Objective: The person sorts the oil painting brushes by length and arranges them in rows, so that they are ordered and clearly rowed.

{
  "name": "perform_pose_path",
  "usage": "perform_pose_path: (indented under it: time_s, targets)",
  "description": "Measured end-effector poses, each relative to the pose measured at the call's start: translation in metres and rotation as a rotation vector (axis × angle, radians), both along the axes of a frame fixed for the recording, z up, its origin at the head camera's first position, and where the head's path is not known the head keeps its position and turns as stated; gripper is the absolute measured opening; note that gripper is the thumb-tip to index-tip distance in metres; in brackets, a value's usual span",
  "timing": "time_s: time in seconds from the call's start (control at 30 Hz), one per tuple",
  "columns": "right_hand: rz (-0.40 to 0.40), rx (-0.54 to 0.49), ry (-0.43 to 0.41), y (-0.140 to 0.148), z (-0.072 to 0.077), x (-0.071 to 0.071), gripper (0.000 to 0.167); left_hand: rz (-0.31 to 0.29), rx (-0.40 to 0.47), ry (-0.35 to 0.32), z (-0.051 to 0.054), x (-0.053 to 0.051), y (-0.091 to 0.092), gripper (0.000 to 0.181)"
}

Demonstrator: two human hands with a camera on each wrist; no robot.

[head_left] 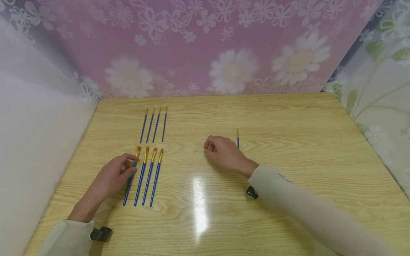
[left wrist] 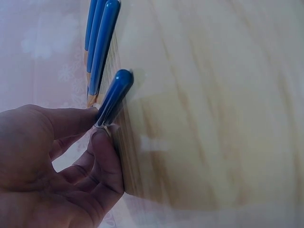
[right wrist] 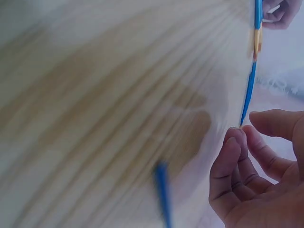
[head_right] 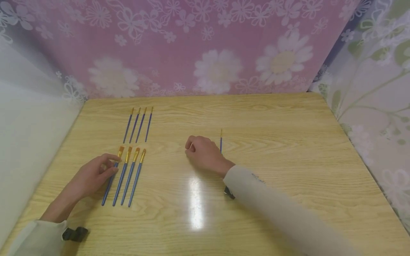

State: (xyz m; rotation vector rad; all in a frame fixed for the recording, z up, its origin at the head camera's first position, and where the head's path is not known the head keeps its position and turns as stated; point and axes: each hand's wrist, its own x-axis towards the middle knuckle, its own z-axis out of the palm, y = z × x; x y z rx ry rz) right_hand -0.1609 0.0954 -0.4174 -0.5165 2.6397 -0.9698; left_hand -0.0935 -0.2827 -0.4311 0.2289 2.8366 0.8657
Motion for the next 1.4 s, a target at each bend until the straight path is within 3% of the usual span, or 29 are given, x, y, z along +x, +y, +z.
perform_pose_path:
  time_s: [0.3,0.53,1.23,1.4]
  targets:
    - [-0.045,0.038,0.036,0.055,-0.005,-0.009,0.017,0.002,-0.002,-0.008,-0.001,-0.002,-0.002,0.029]
    - [-0.074,0.147,0.113,0.078,-0.006,-0.009,0.016,0.009,0.014,0.004,0.000,-0.001,-0.001,0.029]
    - [-0.049,0.218,0.109,0.097,0.000,-0.008,0.027,-0.006,-0.002,0.011,0.003,-0.001,-0.001,0.028]
    - [-0.010,0.249,0.150,0.097,0.000,-0.007,0.024,-0.007,0.001,0.007,0.003,-0.002,-0.001,0.029]
